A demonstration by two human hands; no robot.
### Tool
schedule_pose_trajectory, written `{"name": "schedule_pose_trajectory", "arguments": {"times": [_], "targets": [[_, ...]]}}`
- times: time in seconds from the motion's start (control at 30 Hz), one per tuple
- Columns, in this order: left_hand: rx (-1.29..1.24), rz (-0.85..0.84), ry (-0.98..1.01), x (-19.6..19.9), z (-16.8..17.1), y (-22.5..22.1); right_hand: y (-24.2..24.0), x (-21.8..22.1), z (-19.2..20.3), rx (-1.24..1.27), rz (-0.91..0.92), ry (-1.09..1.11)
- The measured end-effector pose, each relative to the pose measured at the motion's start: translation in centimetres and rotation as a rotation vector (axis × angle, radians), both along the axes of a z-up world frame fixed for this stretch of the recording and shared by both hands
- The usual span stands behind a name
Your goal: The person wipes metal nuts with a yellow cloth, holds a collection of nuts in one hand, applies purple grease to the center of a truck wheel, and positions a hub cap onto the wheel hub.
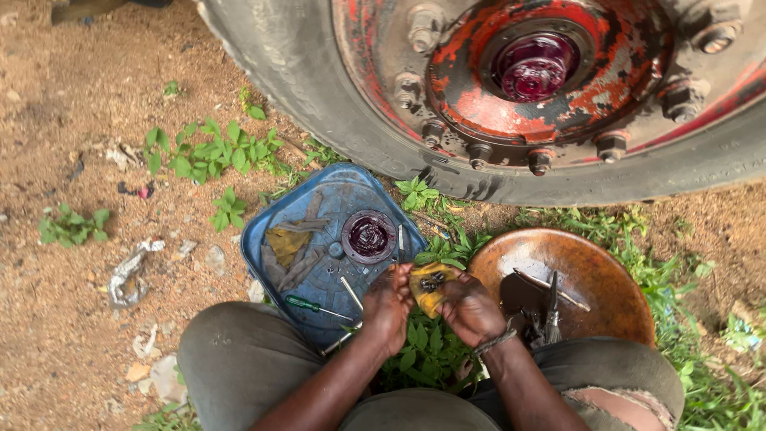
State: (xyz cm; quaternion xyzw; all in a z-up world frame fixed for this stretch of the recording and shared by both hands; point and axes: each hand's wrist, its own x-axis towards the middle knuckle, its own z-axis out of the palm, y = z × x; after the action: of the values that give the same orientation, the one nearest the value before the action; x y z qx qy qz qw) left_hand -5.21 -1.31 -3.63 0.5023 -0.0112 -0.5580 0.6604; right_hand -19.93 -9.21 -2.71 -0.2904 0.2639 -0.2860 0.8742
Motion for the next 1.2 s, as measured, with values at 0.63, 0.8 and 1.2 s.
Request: {"name": "schedule_pose_trajectory", "arguments": {"times": [0.63,0.8,1.2], "targets": [[-0.3,-0.077,0.588,1.7,-1.5,-1.2,0.5,0.5,6.1,-0.085,-0.106,0.128],[-0.286,-0.098,0.584,1.6,0.0,-1.0,0.0,-0.7,6.7,0.135,-0.16,0.084],[-0.143,-0.018,0.535,-0.3,-3.0,-1.0,3.2,3.2,7.9,-0.209,-0.124,0.227]]}}
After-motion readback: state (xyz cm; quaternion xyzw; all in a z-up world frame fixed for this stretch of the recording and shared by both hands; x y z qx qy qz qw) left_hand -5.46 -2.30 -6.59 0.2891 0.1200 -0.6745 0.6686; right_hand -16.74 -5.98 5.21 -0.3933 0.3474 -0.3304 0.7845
